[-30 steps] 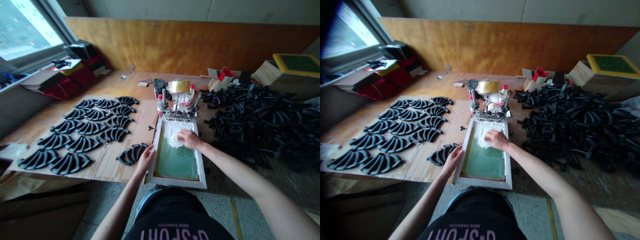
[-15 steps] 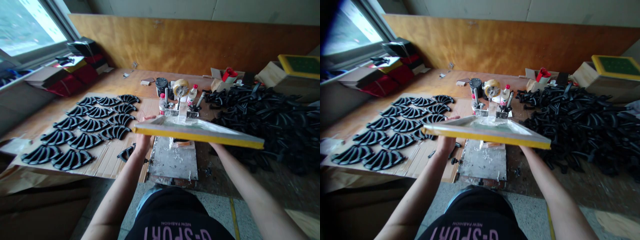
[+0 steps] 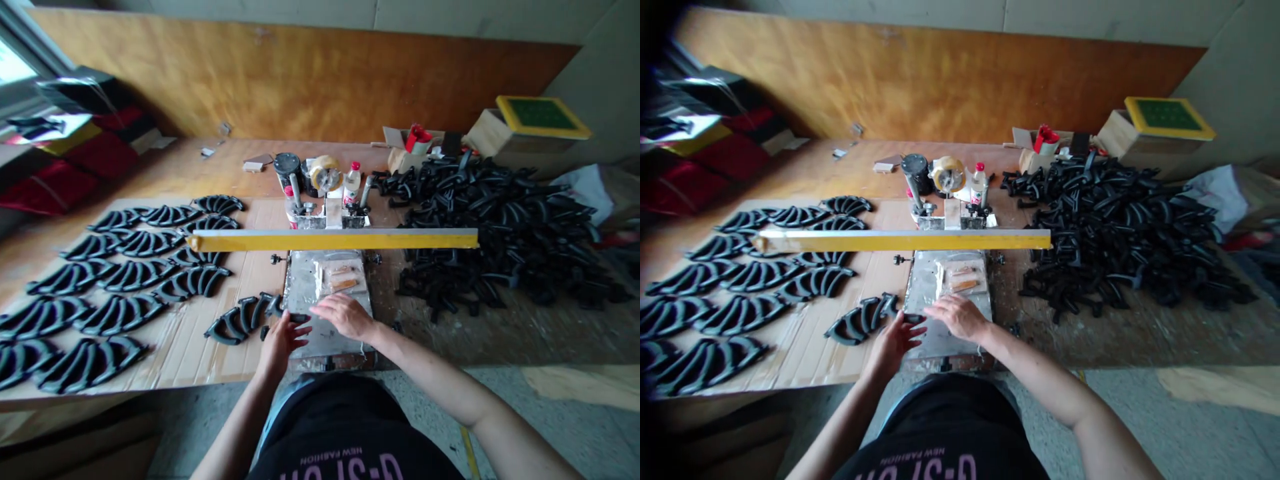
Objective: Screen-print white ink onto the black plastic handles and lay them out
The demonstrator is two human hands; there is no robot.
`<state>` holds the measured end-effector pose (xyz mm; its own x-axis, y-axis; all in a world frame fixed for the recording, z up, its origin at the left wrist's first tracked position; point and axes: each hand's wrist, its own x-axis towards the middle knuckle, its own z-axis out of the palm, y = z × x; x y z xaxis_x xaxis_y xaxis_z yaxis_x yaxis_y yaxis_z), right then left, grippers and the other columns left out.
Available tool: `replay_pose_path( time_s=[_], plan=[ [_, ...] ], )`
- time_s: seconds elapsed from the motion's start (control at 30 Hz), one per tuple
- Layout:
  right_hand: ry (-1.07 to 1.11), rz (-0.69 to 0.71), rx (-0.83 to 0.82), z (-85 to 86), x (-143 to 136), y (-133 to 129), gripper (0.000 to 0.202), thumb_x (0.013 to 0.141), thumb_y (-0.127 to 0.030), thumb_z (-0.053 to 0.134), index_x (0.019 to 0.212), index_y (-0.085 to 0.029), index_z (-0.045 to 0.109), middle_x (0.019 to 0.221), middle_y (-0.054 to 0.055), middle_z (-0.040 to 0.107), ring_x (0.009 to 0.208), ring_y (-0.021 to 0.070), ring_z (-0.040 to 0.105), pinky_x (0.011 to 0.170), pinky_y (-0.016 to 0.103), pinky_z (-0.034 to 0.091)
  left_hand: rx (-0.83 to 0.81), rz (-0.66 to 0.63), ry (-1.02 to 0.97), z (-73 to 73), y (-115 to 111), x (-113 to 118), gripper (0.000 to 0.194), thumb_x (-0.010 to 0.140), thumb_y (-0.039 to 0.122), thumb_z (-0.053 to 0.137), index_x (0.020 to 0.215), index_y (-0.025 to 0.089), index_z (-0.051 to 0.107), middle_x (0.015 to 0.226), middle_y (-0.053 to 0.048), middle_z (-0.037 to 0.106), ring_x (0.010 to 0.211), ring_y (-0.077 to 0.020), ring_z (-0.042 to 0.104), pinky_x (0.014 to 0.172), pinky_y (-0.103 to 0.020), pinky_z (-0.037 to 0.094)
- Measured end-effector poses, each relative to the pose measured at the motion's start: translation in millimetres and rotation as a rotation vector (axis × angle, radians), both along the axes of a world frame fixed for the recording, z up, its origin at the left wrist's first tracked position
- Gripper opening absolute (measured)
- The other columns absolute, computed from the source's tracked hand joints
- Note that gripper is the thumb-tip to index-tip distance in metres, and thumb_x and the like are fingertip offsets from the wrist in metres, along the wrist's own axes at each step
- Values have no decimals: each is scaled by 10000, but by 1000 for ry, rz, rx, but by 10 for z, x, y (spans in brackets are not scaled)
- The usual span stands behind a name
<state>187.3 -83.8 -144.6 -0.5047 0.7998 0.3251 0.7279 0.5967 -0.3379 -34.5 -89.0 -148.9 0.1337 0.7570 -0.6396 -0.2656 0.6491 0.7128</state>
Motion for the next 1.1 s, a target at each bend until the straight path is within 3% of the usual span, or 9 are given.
replay_pose_path(
  time_s=[0.2,0.3,0.43,0.53,0.63,0.77,0.87,1.0,1.1],
  plan=[
    [-242,-814,-240,-347,1605,-37,436,838,-29,476,1206,-188,647,1116,119,622,1037,207,572,873,302,467,-139,246,540,-640,13,-1460,418,948,432,314,888,130,596,749,-98,703,641,-185,689,542,-270,537],
    [-369,-772,-361,-465,2051,-97,409,819,-45,502,1141,-235,667,1129,82,631,1039,192,569,841,271,462,-260,181,679,-854,12,-1865,421,914,479,353,801,140,576,643,-112,662,543,-203,641,501,-301,520],
    [-448,-734,-323,-304,2052,-74,350,802,-48,501,1039,-231,682,1072,87,657,1007,206,575,801,279,451,-277,-17,742,-884,124,-2015,455,866,569,402,701,175,558,546,-104,615,458,-209,584,412,-299,465],
    [-345,-807,-224,-12,1869,98,272,857,-116,471,1016,-208,671,1065,107,651,972,213,594,776,292,452,-306,-288,938,-738,276,-2020,550,827,653,378,627,170,547,437,-77,541,383,-197,522,362,-283,411],
    [-29,-806,-290,167,1538,352,185,899,-244,497,994,-204,651,990,76,676,873,187,628,727,272,473,-193,-359,985,-501,483,-1855,553,810,656,392,613,162,542,398,-55,518,367,-173,498,380,-268,413],
    [325,-764,-702,80,975,628,214,929,-323,476,977,-177,624,699,11,649,553,118,591,541,213,460,132,-280,860,-124,805,-1335,531,779,685,443,659,177,540,452,-26,567,404,-157,528,428,-257,436],
    [244,-731,-829,-15,742,693,282,936,-408,489,1014,-169,617,647,8,644,511,125,582,521,224,466,299,-330,808,214,975,-918,522,768,694,485,687,183,561,469,-16,584,421,-156,546,427,-246,431],
    [-47,-662,-483,32,659,633,421,925,-480,516,1208,-177,590,961,114,717,898,235,671,800,357,522,548,-228,666,755,1069,-465,485,805,652,510,852,183,625,505,7,600,424,-125,538,436,-213,422],
    [-134,-370,-197,46,490,589,500,937,-446,509,1374,-203,501,1371,126,559,1280,260,489,1070,420,380,747,-33,399,1141,1112,-138,478,858,599,469,999,170,624,576,7,620,441,-99,526,461,-201,432]
  ],
)
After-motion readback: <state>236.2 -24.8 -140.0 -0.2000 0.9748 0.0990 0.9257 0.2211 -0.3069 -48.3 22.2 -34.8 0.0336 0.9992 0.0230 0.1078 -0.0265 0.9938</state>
